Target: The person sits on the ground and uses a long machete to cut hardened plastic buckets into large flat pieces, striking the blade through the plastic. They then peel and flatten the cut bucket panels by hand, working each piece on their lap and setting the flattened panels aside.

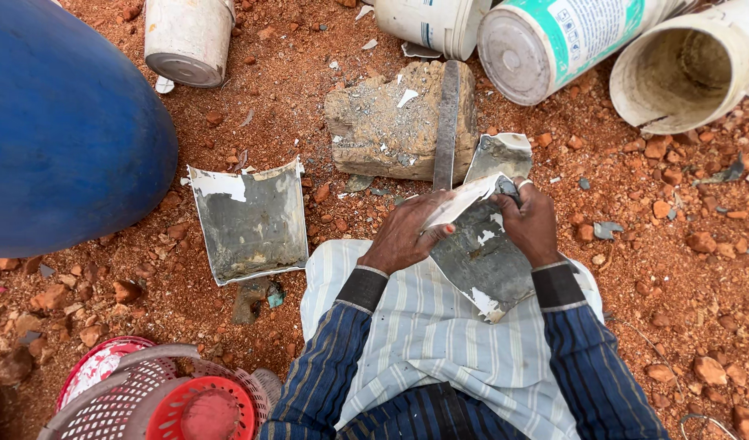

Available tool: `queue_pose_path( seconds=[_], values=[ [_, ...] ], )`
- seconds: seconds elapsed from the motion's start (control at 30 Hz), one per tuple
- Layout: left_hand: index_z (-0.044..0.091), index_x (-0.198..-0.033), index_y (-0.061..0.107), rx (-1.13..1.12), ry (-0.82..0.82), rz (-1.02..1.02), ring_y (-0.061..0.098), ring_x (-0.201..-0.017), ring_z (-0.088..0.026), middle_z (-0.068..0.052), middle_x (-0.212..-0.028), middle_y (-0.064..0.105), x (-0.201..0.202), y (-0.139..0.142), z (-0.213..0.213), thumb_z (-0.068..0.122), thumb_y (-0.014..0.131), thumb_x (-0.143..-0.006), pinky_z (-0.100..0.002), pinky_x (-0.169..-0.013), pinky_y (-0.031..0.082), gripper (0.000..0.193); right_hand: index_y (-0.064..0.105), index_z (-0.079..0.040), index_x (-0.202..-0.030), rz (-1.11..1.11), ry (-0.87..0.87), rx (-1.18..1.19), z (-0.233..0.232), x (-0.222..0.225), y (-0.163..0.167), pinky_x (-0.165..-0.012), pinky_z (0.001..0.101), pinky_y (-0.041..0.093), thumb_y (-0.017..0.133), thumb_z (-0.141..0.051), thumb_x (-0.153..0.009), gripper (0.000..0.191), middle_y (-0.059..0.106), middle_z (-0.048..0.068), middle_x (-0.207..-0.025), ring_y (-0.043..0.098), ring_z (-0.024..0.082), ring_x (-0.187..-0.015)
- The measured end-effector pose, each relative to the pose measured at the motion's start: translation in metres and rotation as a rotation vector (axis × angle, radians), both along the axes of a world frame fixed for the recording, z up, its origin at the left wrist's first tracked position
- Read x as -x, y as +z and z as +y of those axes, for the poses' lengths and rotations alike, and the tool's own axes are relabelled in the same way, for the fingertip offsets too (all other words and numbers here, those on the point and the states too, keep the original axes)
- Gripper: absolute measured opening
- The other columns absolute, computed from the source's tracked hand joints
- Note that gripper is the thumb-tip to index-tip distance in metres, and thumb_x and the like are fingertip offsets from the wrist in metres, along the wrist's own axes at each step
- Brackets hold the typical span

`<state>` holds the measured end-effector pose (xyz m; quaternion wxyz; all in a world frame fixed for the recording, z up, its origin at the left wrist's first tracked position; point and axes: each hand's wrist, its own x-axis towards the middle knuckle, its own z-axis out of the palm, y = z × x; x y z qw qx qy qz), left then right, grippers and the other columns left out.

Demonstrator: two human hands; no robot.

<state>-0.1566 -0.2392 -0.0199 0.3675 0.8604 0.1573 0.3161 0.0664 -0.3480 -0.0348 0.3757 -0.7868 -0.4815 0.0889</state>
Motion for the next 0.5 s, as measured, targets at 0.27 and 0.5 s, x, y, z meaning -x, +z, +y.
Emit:
queue_pose_path(
  seconds=[0.27, 0.5],
  values=[
    [0.010, -0.136, 0.066, 0.087, 0.011, -0.089, 0.064, -0.131, -0.038, -0.021, -0.132, 0.071, -0.010, 0.008, -0.011, 0.045, 0.047, -0.110, -0.045, -0.112, 0.050, 0.048, 0.065, 0.004, -0.120, 0.071, 0.186, -0.191, -0.028, 0.021, 0.016, -0.076, 0.0387, 0.055, 0.073, -0.032, -0.095, 0.045, 0.072, 0.019, -0.096, 0.072, 0.030, -0.087],
    [0.007, -0.130, 0.071, 0.197, 0.062, -0.055, 0.067, -0.126, -0.037, -0.022, -0.130, 0.070, -0.012, 0.014, -0.024, 0.051, 0.050, -0.106, -0.043, -0.107, 0.052, 0.055, 0.064, 0.002, -0.111, -0.218, 0.045, 0.019, -0.020, 0.040, 0.045, -0.070, 0.0460, 0.055, 0.088, -0.050, -0.075, 0.067, 0.071, 0.020, -0.088, 0.071, 0.037, -0.081]
  ],
)
